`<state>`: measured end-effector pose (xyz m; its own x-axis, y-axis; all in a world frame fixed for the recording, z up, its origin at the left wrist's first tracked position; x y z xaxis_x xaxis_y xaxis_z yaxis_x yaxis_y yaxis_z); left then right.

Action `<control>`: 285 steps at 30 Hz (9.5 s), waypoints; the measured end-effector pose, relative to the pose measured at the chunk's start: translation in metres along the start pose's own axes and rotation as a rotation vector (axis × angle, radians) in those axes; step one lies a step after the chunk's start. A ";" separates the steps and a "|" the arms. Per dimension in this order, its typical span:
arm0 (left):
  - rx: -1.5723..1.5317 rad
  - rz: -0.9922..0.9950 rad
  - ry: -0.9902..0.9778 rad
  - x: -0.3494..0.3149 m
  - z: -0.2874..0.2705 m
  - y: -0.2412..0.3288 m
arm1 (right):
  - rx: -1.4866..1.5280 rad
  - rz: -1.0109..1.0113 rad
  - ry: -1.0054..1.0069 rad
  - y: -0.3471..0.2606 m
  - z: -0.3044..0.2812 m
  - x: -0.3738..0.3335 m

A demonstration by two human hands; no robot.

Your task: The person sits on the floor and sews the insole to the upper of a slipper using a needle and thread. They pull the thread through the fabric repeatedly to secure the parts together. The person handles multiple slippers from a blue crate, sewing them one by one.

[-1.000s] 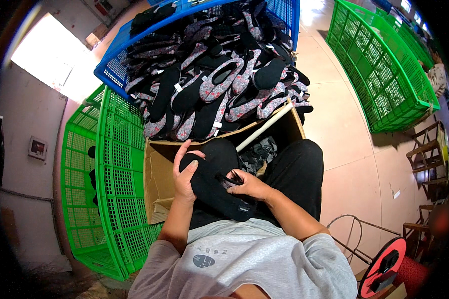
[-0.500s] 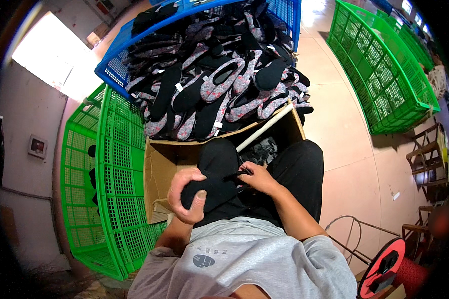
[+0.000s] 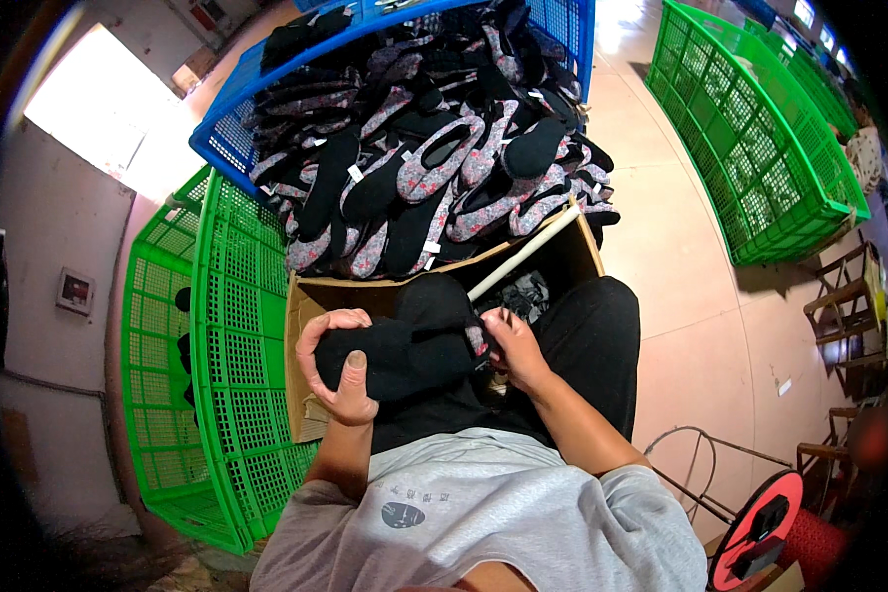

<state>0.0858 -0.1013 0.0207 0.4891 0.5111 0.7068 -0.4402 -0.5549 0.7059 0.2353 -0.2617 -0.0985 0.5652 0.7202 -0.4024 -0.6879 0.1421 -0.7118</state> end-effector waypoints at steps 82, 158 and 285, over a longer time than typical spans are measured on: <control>-0.771 -1.123 0.583 -0.054 0.040 -0.107 | 0.206 0.231 -0.250 0.023 0.003 0.000; 0.601 -0.391 -0.645 -0.028 0.007 -0.002 | 0.066 -0.022 -0.061 0.021 -0.005 0.006; 0.405 -0.500 -1.084 -0.014 0.063 -0.045 | 0.153 0.337 0.006 0.024 -0.013 0.013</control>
<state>0.1468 -0.1247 -0.0240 0.9851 0.0295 -0.1693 0.1390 -0.7161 0.6840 0.2317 -0.2577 -0.1280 0.2973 0.7399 -0.6034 -0.8959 -0.0024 -0.4443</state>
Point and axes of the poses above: each hand's wrist, its own x-axis towards the middle knuckle, its own z-axis out of the palm, y = z × x, the point moved 1 cm from there along x, towards the middle knuckle, and after that the axes turned 6 degrees about x, right-handed, at the moved point
